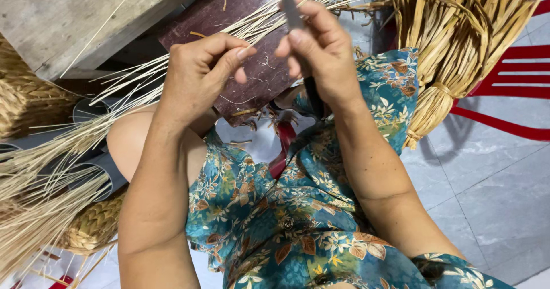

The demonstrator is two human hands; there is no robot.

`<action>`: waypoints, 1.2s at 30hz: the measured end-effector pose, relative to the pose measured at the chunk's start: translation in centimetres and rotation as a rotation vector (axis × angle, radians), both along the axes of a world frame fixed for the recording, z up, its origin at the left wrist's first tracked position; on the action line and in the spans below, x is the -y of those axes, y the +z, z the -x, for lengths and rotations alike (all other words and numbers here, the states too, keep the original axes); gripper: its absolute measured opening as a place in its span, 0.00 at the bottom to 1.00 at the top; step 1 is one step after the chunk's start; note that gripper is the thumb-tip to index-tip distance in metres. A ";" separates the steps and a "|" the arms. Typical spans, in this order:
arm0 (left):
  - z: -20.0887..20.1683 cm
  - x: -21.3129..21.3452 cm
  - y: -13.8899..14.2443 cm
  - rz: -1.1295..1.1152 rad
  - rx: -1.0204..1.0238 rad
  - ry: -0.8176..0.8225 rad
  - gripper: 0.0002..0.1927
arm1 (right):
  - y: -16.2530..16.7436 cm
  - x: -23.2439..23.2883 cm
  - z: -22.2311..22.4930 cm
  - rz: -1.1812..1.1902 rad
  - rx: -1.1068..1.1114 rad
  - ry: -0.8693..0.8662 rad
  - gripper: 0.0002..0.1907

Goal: The person sits on a low stool and uses a small knife to shave and split thin bamboo strips, working each strip over their lap. They then gather the finished strips into a bundle and wrap tape around the ends to hold them together.

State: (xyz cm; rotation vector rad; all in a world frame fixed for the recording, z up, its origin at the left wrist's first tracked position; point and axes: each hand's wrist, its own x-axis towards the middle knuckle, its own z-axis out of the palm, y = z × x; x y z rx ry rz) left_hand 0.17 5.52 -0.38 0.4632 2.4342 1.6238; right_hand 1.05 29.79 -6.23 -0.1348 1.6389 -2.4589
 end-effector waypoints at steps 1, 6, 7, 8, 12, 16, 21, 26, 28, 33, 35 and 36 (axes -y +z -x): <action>0.0 0.1 0.0 -0.011 0.014 -0.004 0.08 | -0.1 -0.5 0.2 -0.021 0.015 -0.050 0.19; -0.2 1.1 -0.2 -0.058 0.022 -0.033 0.08 | -1.1 -5.2 1.5 0.084 -0.079 -0.216 0.12; -0.3 1.4 -0.3 -0.067 0.034 -0.030 0.08 | -1.1 -6.3 1.6 0.105 -0.089 -0.254 0.11; -0.3 1.6 -0.3 -0.062 0.046 -0.025 0.08 | -1.2 -7.3 1.7 0.124 -0.100 -0.292 0.11; -0.3 2.0 0.1 -0.058 0.133 0.030 0.08 | -0.5 -9.4 2.2 0.180 -0.103 -0.469 0.13; 0.8 0.1 0.9 0.005 0.096 0.111 0.09 | 0.7 -7.4 2.2 0.103 -0.143 -0.456 0.22; 1.1 -4.1 1.3 0.069 0.150 0.072 0.08 | 1.1 -1.6 0.7 -0.045 0.066 0.054 0.29; 0.6 -5.2 1.3 0.117 0.028 0.031 0.08 | 0.5 -2.3 1.1 0.107 0.035 -0.027 0.21; 0.4 -5.0 1.3 0.260 -0.031 0.071 0.09 | 0.3 -4.3 1.9 0.175 0.015 -0.133 0.19; 0.2 -5.2 1.0 0.197 -0.010 0.048 0.08 | 0.3 -4.3 1.5 0.095 0.018 -0.148 0.20; 0.2 -5.4 0.8 0.188 -0.027 0.054 0.08 | 0.3 -2.1 0.6 0.066 0.035 -0.069 0.21; 0.2 -5.4 0.8 0.194 -0.045 0.062 0.08 | 0.2 -0.9 0.1 0.064 0.034 -0.024 0.21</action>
